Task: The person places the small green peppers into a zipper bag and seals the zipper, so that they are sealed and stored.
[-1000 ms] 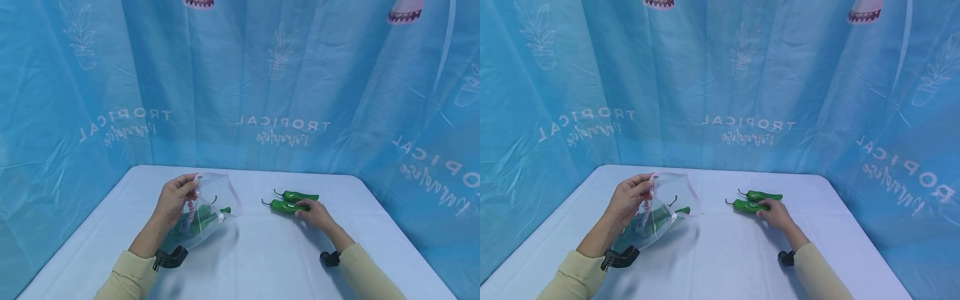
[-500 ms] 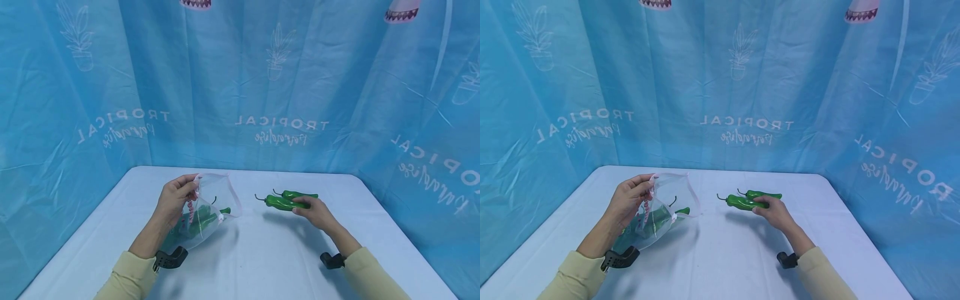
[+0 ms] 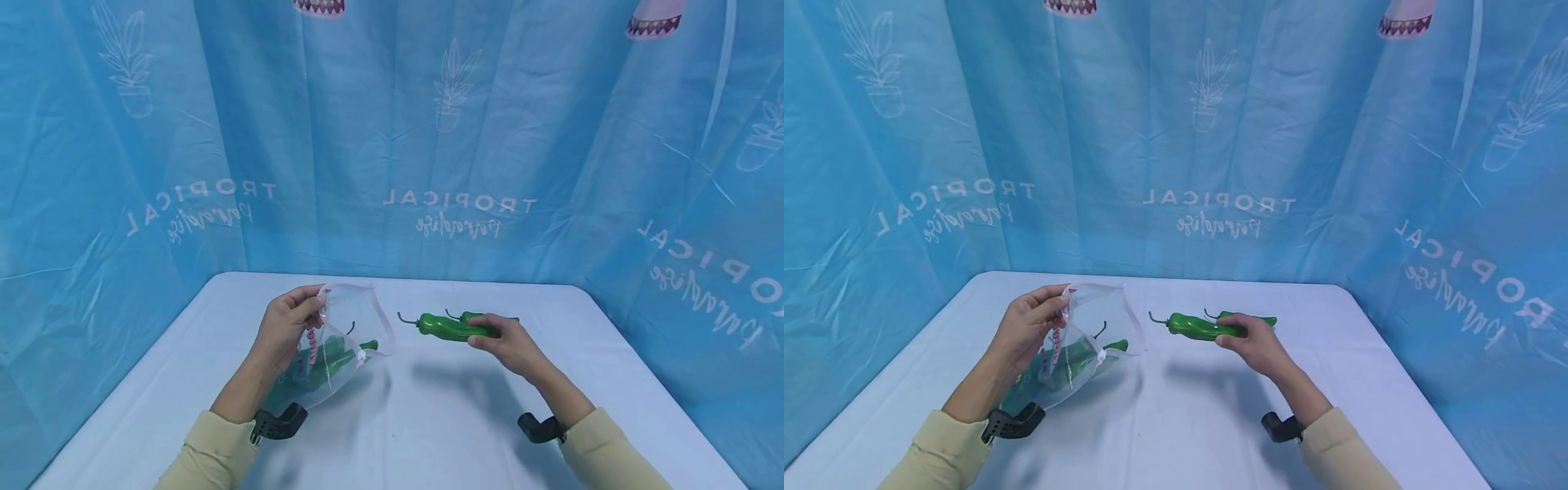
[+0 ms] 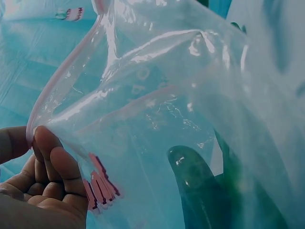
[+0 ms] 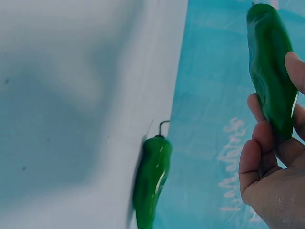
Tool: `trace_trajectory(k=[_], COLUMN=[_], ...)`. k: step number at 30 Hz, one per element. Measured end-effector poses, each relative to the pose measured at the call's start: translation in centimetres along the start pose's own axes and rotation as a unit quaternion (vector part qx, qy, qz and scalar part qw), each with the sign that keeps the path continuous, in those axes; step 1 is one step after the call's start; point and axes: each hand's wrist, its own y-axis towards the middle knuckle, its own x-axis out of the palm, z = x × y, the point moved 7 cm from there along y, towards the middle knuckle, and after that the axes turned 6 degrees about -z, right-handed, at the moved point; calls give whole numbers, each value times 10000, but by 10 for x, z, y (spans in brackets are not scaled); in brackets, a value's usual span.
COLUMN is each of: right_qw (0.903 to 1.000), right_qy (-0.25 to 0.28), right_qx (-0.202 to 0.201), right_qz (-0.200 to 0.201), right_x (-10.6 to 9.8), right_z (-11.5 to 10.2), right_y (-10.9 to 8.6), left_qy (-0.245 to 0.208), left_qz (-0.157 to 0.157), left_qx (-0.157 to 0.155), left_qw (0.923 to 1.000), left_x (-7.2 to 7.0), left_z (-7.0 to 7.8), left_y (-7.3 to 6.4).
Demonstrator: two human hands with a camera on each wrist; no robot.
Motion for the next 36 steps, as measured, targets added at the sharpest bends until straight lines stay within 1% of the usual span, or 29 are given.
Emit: trace_trajectory(k=[6, 15, 19, 29, 36], right_qw=[9997, 9968, 9956, 9957, 9962], right_qy=[100, 130, 106, -130, -229], right_qx=[-205, -764, -911, -907, -829], right_qz=[-18, -174, -183, -158, -115], right_x=[4, 13, 17, 27, 36], right_z=[-20, -49, -59, -82, -95], right_y=[-4, -5, -3, 2, 9], left_qy=[-23, -5, 39, -22, 73], left_qz=[-14, 24, 27, -65, -13], left_qx=[38, 6, -5, 83, 56], left_qw=[10000, 10000, 10000, 9999, 10000], left_x=[0, 1, 2, 4, 4], left_z=[0, 1, 3, 6, 7], left_y=[0, 0, 0, 1, 1])
